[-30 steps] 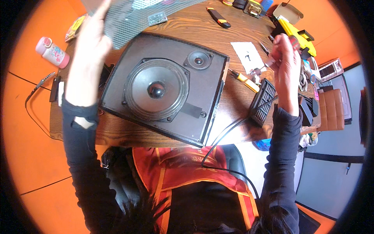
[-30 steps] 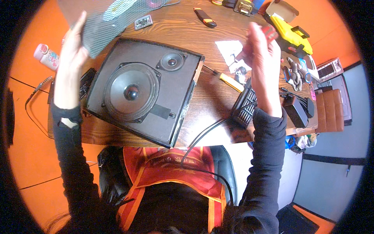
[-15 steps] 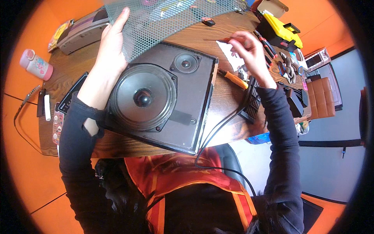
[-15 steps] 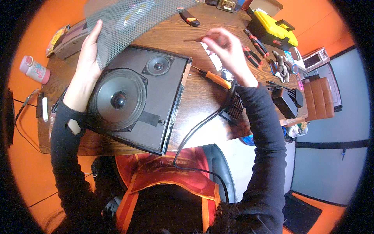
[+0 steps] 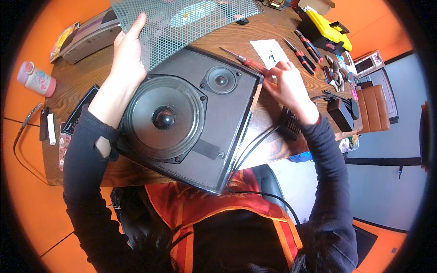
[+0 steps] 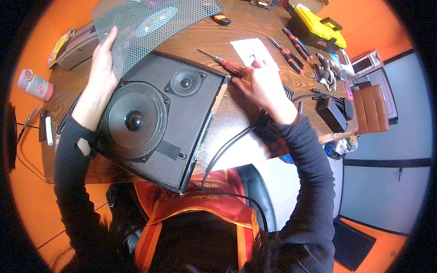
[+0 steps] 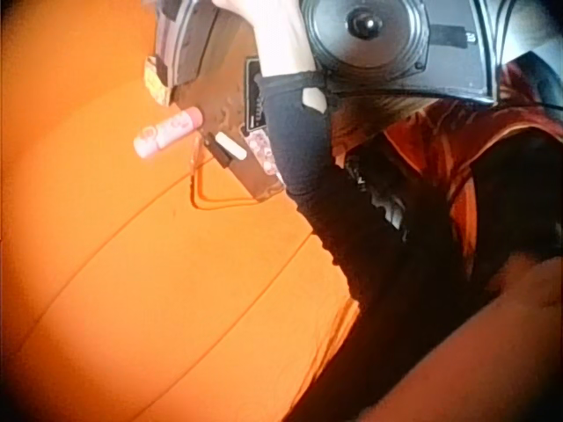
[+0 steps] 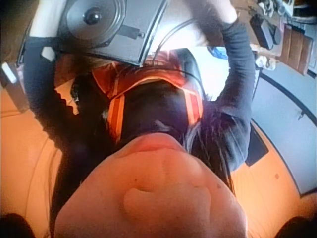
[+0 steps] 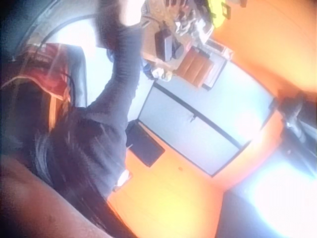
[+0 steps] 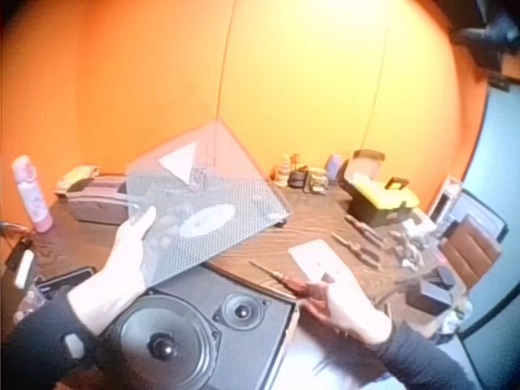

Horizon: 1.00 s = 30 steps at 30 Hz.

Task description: The person assembles a speaker by repeatedly attaching and detaching the metal grille cover using a screwdriver. They also briefly pick up and set down a pink water bottle.

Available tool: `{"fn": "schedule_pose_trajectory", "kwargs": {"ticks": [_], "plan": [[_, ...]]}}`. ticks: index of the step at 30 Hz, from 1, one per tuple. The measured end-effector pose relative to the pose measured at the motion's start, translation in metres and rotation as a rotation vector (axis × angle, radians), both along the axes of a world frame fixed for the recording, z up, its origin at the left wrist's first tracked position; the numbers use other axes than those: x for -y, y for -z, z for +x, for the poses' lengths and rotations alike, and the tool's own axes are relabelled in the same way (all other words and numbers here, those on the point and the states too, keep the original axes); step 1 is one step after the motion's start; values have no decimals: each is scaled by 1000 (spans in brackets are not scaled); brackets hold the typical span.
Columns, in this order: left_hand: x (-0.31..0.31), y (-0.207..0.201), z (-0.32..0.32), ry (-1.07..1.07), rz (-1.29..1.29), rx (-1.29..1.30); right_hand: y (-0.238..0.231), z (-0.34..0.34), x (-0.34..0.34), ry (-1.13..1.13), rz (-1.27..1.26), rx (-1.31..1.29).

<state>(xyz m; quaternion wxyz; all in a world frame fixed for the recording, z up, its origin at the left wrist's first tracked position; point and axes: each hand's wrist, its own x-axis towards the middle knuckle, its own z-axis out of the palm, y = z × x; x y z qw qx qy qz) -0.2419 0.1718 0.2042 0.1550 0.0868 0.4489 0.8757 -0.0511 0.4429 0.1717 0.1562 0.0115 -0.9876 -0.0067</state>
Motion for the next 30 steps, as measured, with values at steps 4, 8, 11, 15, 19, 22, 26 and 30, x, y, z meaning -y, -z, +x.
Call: {"fn": "schedule_pose_trajectory", "kwargs": {"ticks": [4, 8, 11, 15, 19, 22, 26, 30], "plan": [[-8, 2, -1, -40, -38, -29, 10, 12, 9, 65, 137, -11], [-12, 10, -1, -64, -87, -128, 1, 14, 4, 199, -105, -113], [-10, 11, -2, -53, -97, -147, -25, 22, 2, 81, -280, -346], [-10, 5, 0, -7, -95, -130, -66, 44, 13, 27, -949, -267], [-19, 6, 5, -106, 7, -102, -87, 63, 35, 2, -1427, -406], [-16, 4, 1, -39, -44, -160, -92, 70, 45, -385, -1707, -519], [-16, 5, 3, 29, 22, -180, -84, 69, 52, -728, -2195, -418], [-18, 6, 4, 45, 107, -129, -73, 65, 60, -991, -2313, -133]]}}
